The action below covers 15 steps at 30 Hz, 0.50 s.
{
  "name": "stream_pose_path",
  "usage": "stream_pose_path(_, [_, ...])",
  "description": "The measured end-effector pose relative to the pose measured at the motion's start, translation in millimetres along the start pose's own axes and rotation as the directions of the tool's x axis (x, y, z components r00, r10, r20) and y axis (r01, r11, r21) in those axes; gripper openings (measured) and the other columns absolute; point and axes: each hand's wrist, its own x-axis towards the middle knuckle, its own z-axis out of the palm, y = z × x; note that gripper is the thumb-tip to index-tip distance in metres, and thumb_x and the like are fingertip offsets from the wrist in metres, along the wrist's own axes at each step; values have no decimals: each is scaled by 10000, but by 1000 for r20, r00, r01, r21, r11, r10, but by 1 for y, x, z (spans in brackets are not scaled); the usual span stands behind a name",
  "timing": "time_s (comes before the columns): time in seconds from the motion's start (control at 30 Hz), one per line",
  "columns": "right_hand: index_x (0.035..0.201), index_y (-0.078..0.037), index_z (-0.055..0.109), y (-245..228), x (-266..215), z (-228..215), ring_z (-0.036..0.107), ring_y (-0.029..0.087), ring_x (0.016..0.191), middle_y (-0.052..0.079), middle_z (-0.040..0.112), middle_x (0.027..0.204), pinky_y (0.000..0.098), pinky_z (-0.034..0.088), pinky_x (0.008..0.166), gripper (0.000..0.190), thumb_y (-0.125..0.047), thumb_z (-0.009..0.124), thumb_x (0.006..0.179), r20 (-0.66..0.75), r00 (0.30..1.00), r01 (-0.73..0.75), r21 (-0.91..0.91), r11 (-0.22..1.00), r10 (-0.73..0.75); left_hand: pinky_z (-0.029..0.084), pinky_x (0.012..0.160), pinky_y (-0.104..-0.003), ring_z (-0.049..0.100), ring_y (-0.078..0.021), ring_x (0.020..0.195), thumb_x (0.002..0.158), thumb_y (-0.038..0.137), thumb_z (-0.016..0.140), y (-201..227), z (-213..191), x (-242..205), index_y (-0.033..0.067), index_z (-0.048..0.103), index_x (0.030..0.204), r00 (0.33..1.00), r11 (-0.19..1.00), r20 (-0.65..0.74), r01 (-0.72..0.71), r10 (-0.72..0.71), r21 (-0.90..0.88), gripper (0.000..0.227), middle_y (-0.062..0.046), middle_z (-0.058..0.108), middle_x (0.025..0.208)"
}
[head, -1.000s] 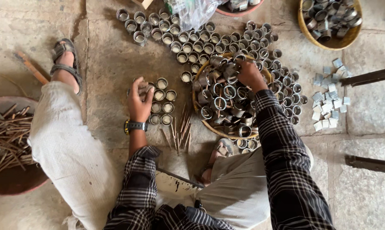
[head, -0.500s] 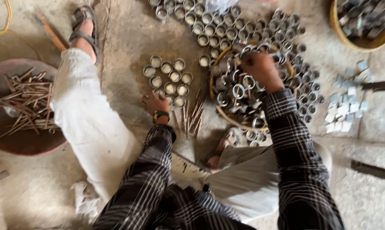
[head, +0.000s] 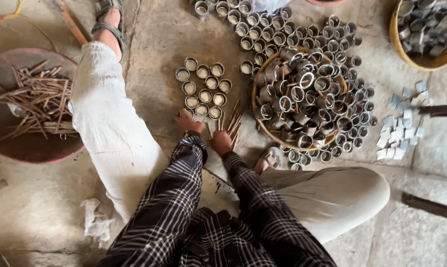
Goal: The person sits on the floor and repeatedly picks up small metal cups and thin metal rods. They insert the rods into the cups and use a hammer to tap them into place, then place the assembled units into a large woven basket. The process is repetitive and involves handling multiple small components.
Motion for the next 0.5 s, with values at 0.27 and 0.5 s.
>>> stream_pose_path(0.27, [823, -13, 730, 7, 11, -4, 732, 284, 682, 161, 726, 780, 401, 607, 613, 221, -230, 738, 867, 157, 986, -88, 151, 985, 64, 473, 937, -524, 555, -446, 1115, 830, 188, 786, 1, -23, 4, 68, 581, 1150, 999, 997, 34, -7, 5, 71, 399, -250, 531, 1222])
stream_pose_path(0.5, [829, 57, 776, 70, 39, -71, 709, 286, 646, 182, 752, 775, 393, 608, 636, 437, -346, 681, 968, 625, 775, -202, 389, 899, -96, 512, 883, -463, 616, -324, 1030, 939, 163, 781, 44, -23, 51, 59, 614, 1089, 805, 730, -503, -544, 315, -413, 247, -105, 634, 1067])
